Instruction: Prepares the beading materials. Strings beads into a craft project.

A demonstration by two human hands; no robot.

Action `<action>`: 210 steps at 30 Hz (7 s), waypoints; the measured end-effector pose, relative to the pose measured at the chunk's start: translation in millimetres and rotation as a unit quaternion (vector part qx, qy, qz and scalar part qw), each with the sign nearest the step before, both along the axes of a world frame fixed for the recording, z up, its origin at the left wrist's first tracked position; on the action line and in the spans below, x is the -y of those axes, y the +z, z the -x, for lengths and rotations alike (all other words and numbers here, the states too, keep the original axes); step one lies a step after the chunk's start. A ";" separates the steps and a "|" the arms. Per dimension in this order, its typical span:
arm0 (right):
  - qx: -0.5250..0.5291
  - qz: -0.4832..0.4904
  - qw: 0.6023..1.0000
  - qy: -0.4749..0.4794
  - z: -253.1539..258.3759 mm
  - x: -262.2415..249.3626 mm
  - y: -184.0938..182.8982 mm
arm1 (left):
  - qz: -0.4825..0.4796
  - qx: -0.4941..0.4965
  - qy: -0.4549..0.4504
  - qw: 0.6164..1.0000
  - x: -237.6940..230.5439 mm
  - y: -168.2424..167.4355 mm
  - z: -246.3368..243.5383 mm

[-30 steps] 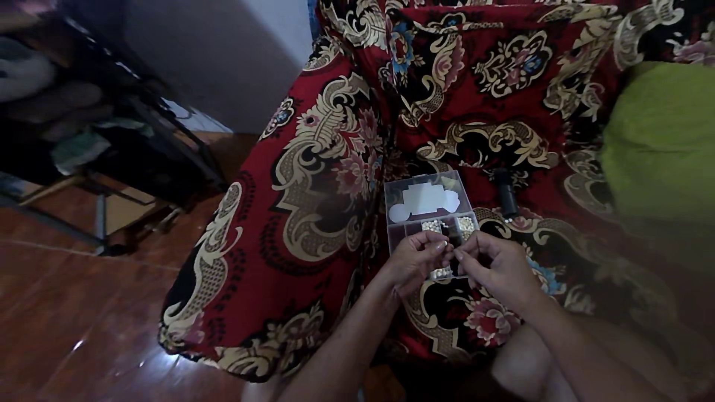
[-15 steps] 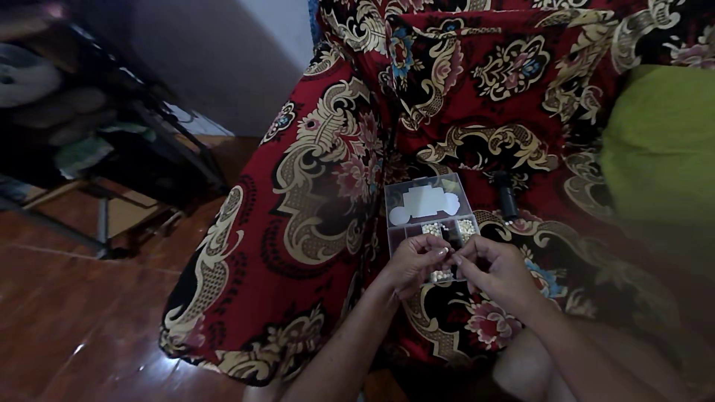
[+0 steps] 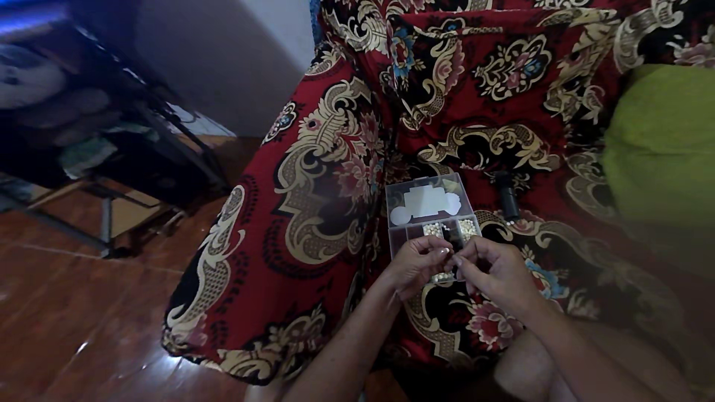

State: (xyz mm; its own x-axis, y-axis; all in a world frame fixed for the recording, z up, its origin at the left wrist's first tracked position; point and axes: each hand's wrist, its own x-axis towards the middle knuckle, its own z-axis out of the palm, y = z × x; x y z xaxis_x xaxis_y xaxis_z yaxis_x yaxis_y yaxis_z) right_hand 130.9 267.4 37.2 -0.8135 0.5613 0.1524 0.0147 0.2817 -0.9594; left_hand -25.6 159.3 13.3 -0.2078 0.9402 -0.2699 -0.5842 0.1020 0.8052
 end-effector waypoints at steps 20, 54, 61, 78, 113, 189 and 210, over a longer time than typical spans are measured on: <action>0.011 -0.009 1.000 -0.008 0.1 -0.4 1.2 | 0.000 0.004 0.006 1.000 -0.6 -0.6 -3.0; -0.008 -0.019 1.000 0.003 -0.1 -1.9 -1.4 | -0.008 -0.027 0.004 1.000 -0.4 0.2 -1.5; -0.003 -0.025 1.000 0.010 -0.6 -2.6 -1.6 | -0.007 -0.023 0.005 1.000 -0.6 1.6 -1.6; 0.004 -0.025 0.999 0.039 -0.5 -5.4 -3.4 | -0.005 -0.029 0.009 1.000 -0.4 0.8 -1.9; -0.006 -0.046 0.999 0.023 -1.7 -6.8 -3.0 | -0.011 -0.014 0.014 1.000 -0.1 3.0 -2.9; 0.035 0.258 0.964 0.046 -0.8 -11.1 11.7 | -0.208 -0.288 0.105 0.929 -0.1 -0.5 -2.9; 0.148 -0.286 0.943 -0.088 -23.2 -60.1 2.9 | -0.206 -0.291 0.143 0.923 -1.9 -2.1 -4.8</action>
State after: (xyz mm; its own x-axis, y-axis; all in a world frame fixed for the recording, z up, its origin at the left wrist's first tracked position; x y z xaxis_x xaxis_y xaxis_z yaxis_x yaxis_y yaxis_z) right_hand 154.1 327.5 40.2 -0.7694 0.5866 0.2528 0.3527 0.7201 -0.5975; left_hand -20.8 161.2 11.2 -0.4608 0.8223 0.3340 0.0035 -0.3746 0.9272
